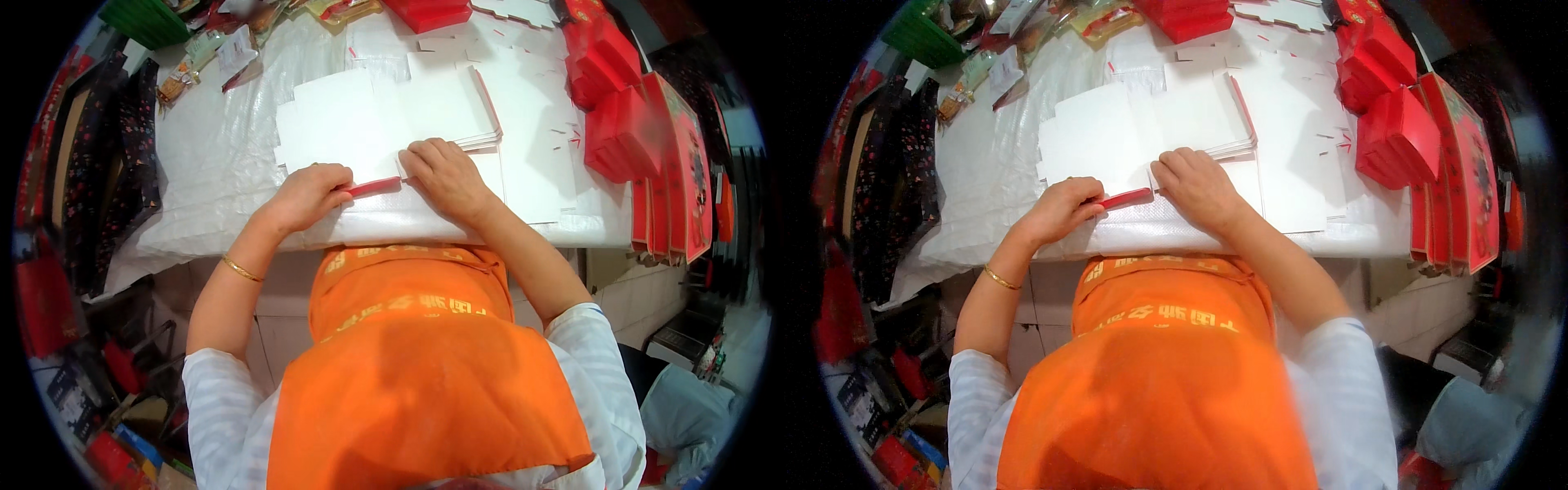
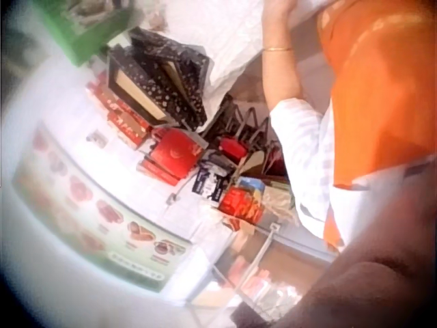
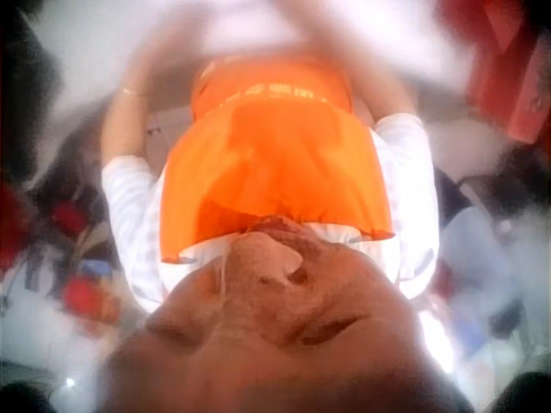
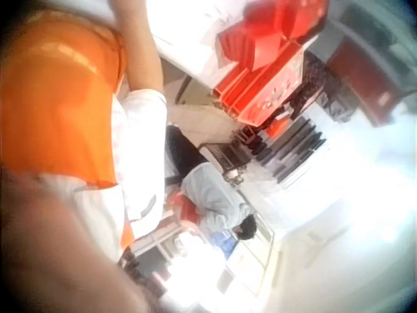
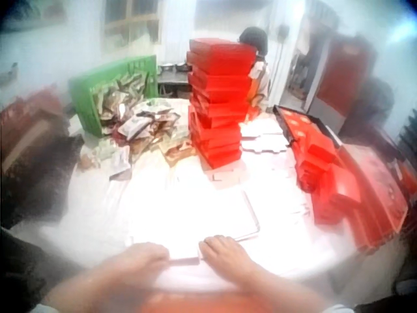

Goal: The person assembles small red boxes by folding flat white cardboard pieces and inserting them into red sleeves. They repeatedly pick up a flat piece, fold it into a box shape, and slide it into a red cover, stacking the finished units on the table.

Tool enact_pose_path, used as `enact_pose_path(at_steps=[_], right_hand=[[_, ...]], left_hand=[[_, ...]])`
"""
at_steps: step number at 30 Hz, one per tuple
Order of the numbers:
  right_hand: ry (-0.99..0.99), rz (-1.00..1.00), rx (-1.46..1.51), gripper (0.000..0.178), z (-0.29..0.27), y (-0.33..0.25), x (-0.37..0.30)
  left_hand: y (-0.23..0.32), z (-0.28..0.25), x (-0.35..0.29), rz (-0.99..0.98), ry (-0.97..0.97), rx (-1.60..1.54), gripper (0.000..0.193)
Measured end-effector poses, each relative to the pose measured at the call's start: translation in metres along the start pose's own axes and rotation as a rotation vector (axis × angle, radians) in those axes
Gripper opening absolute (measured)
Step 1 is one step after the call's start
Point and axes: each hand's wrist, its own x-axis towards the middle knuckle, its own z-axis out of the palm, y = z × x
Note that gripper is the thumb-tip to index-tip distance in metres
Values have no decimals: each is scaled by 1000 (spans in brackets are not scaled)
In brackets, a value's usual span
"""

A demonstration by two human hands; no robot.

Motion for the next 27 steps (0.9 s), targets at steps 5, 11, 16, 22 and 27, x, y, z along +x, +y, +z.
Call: enact_pose_path(at_steps=[5,11,16,22,27], right_hand=[[-10,-82,50,26,7,9,2],[-8,-145,47,26,15,16,7],[-49,-157,48,33,16,14,7],[-20,-183,24,32,20,5,13],[-24,-92,86,13,22,-2,14]], left_hand=[[-1,-5,1,-22,-59,-7,17],[8,2,-2,46,11,188,23],[21,32,4,6,252,414,32],[13,49,13,89,491,515,56],[8,52,14,90,465,468,48]])
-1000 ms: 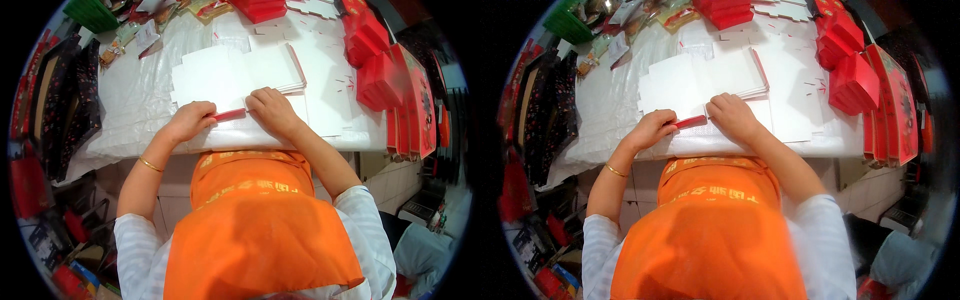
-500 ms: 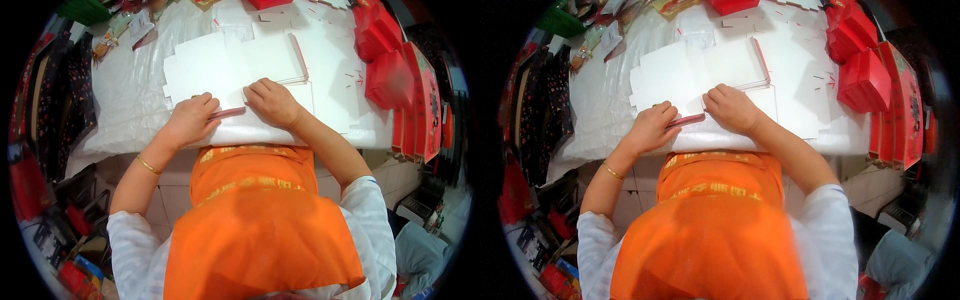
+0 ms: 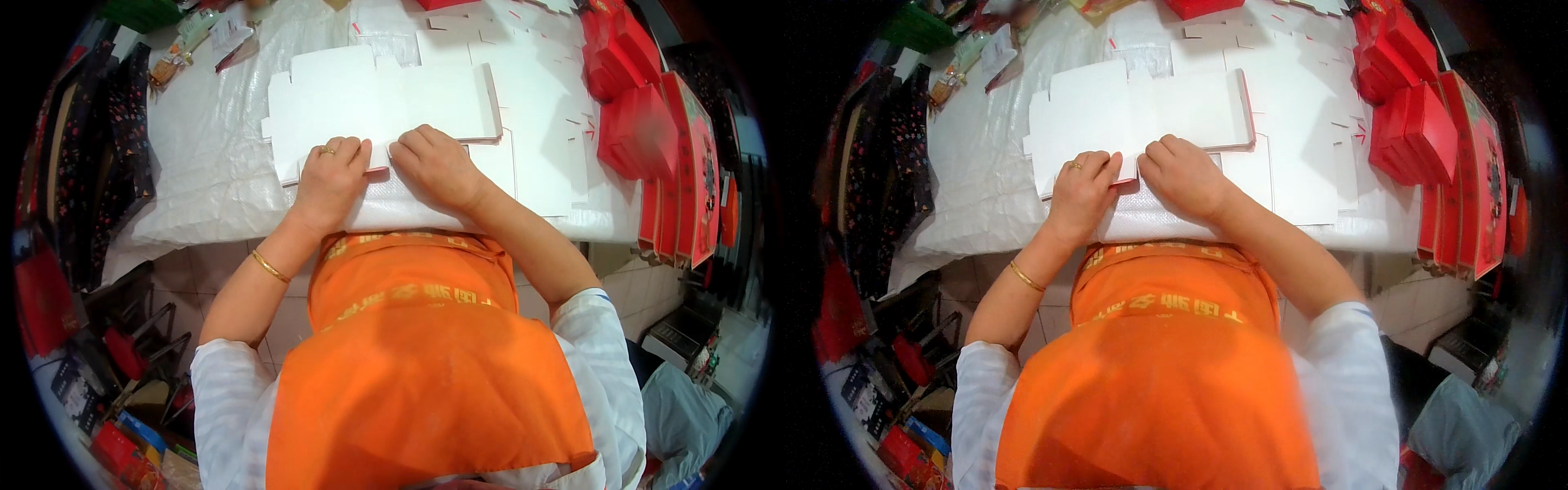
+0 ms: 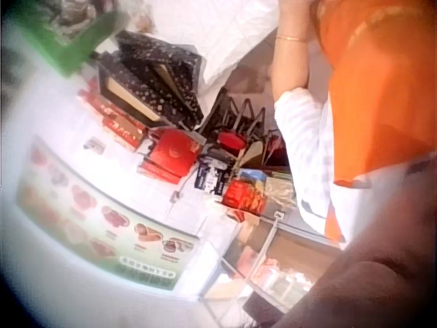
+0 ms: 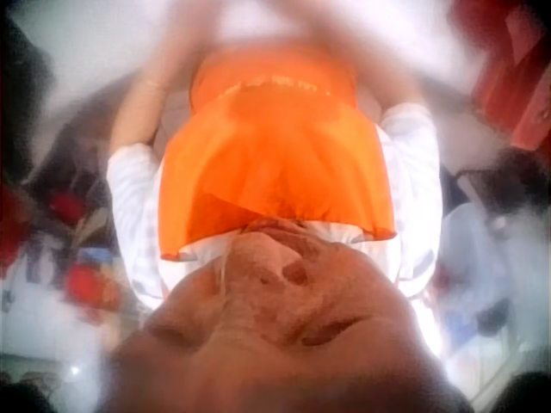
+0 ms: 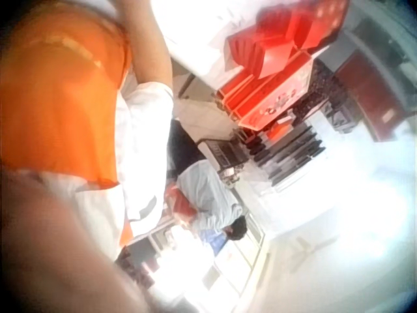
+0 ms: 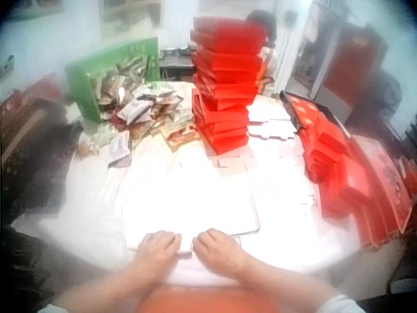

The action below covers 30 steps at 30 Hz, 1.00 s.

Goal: The person assembles small red boxes by folding flat white cardboard pieces and inserting them into red sleeves. They repeatedly pick up a flat piece, fold it into a box shape, and slide it into a red cover, stacking the finished units on the table.

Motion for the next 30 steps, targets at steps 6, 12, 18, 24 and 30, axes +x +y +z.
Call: enact_pose_path(at_steps=[6,12,18,24,30], right_hand=[[-151,290,165,15,-2,6,17],[-493,532,321,15,-10,29,52],[-474,457,306,18,-4,38,60],[-488,398,379,22,-14,40,61],[-153,112,-5,24,-14,8,41]], left_hand=[[-4,-11,11,-93,40,-269,13],[-8,-27,26,-161,-171,-317,8],[-12,-21,26,-152,-177,-348,17],[-14,-15,20,-96,-82,-374,15],[14,-10,19,-200,85,-314,11]])
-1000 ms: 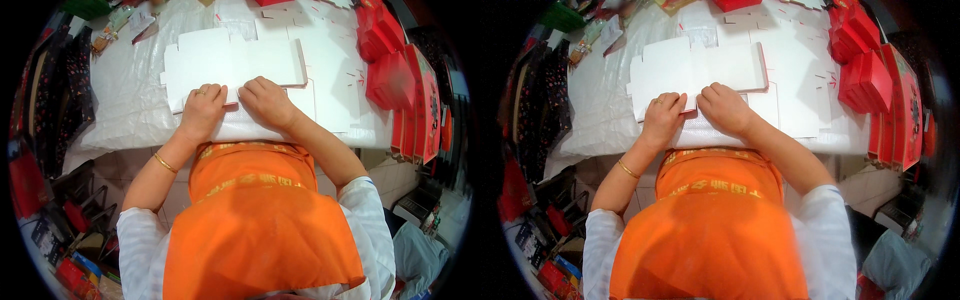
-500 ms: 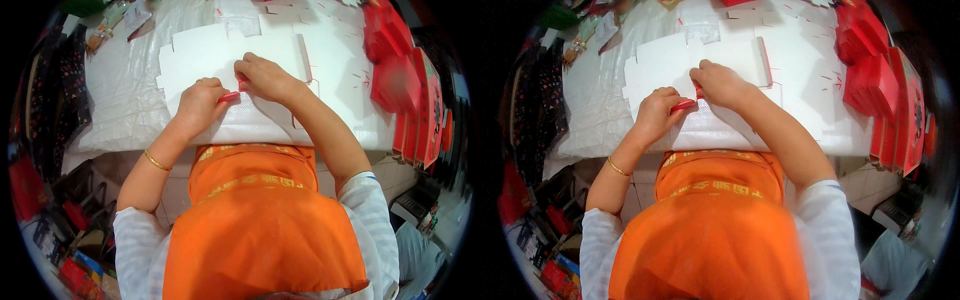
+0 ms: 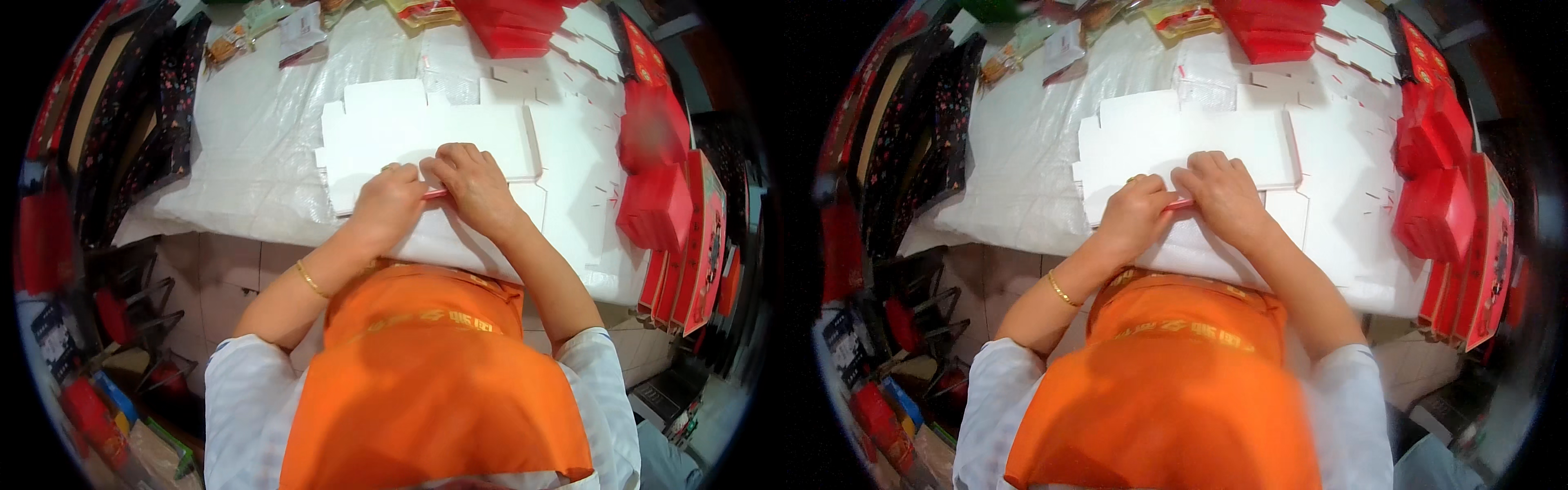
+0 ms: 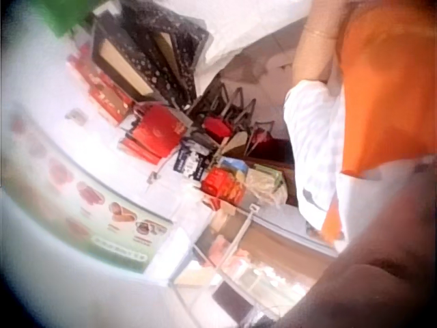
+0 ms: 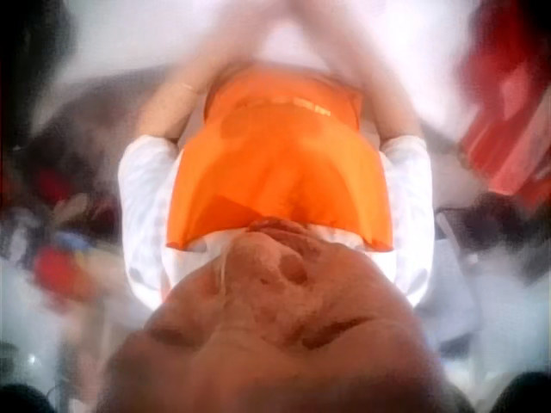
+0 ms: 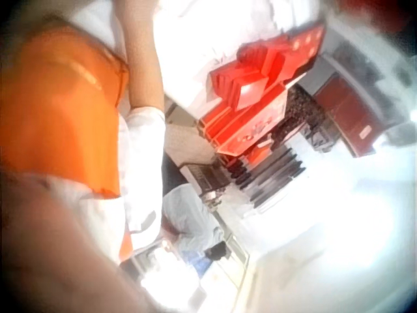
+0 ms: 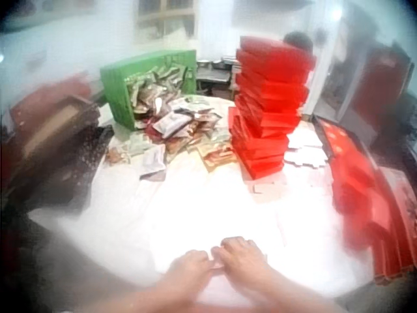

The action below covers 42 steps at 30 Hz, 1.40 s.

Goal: The person assembles small red boxes by folding flat white cardboard pieces and inserting them into red sleeves. They repeatedly pick up a flat piece, fold it into a box shape, and slide it into a red cover, stacking the finished units on the table.

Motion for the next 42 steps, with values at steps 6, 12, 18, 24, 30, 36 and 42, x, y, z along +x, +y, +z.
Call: enact_pose_path(at_steps=[6,12,18,24,30,36,42], right_hand=[[12,-130,-87,36,12,7,-5],[146,-296,-148,42,11,14,-11],[86,-496,-35,41,16,10,-3],[-3,-546,3,47,17,33,33],[0,-216,-195,49,-29,24,32],[-176,-96,268,68,-15,-55,-33],[67,-81,64,70,25,-44,-49]], left_hand=[[7,-29,-20,-88,-214,-64,45],[-44,-109,-74,-47,-212,58,70],[-81,-99,-87,289,57,312,34],[-68,-85,-97,309,117,340,30],[-29,-46,-93,227,93,431,25],[4,-6,-66,207,110,470,16],[-5,1,-58,291,173,272,31]])
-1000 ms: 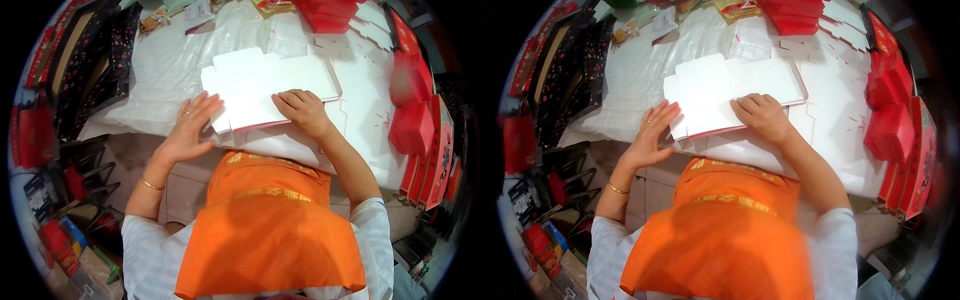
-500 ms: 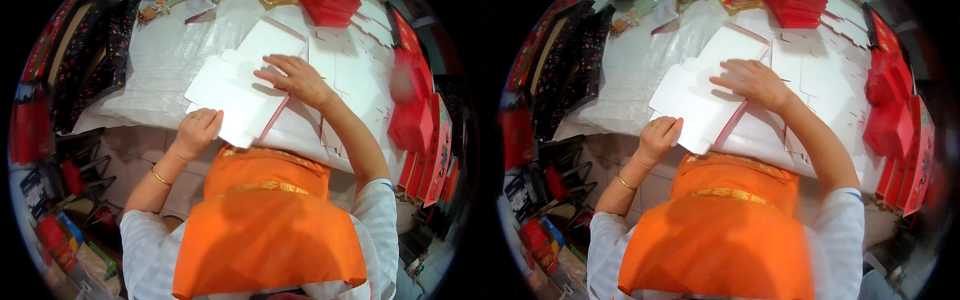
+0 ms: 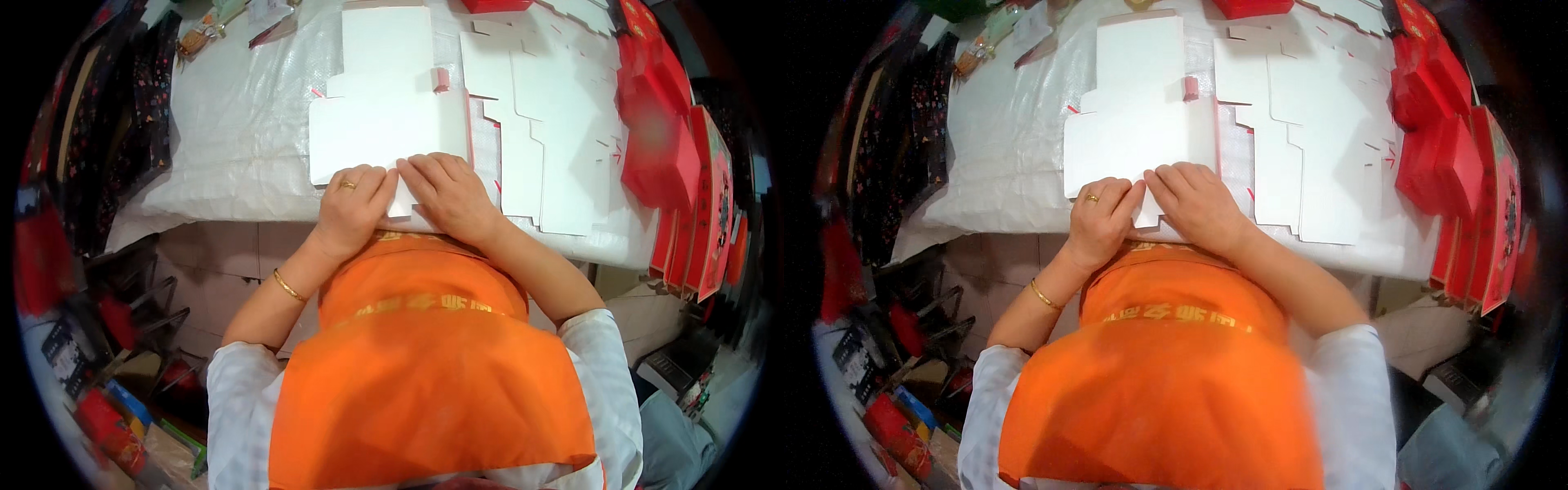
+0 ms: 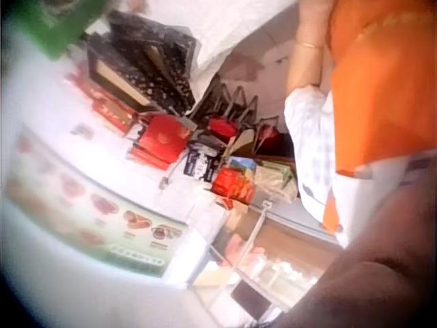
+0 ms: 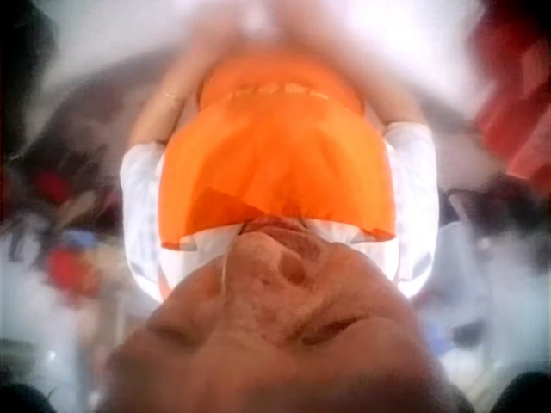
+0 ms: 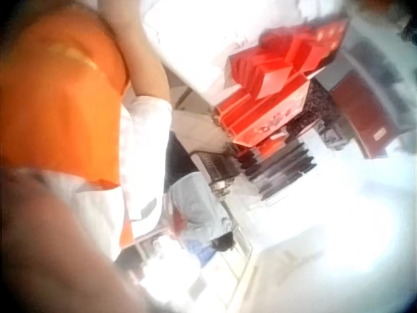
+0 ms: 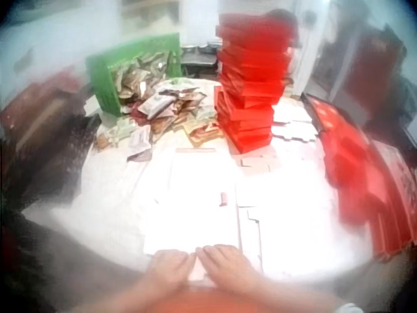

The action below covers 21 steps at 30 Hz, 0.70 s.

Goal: The person assembles small red boxes by folding flat white cardboard pieces and inserting them into red sleeves. They repeatedly pick up a flat piece, fold it into a box shape, and slide it into a red cover, stacking the finished units on the table.

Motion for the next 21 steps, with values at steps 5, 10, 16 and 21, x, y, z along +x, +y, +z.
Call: enact_pose_path(at_steps=[5,10,16,21], right_hand=[[13,-21,-29,63,10,6,-4],[3,-48,-53,57,12,8,-4],[51,-91,-112,52,8,8,-3],[85,-107,-166,48,7,6,0]], left_hand=[[-5,8,2,11,-16,56,29],[-20,-5,2,-33,-75,-38,40],[-37,-21,-14,-193,-14,-146,62],[-34,-10,-14,-288,71,-225,61]])
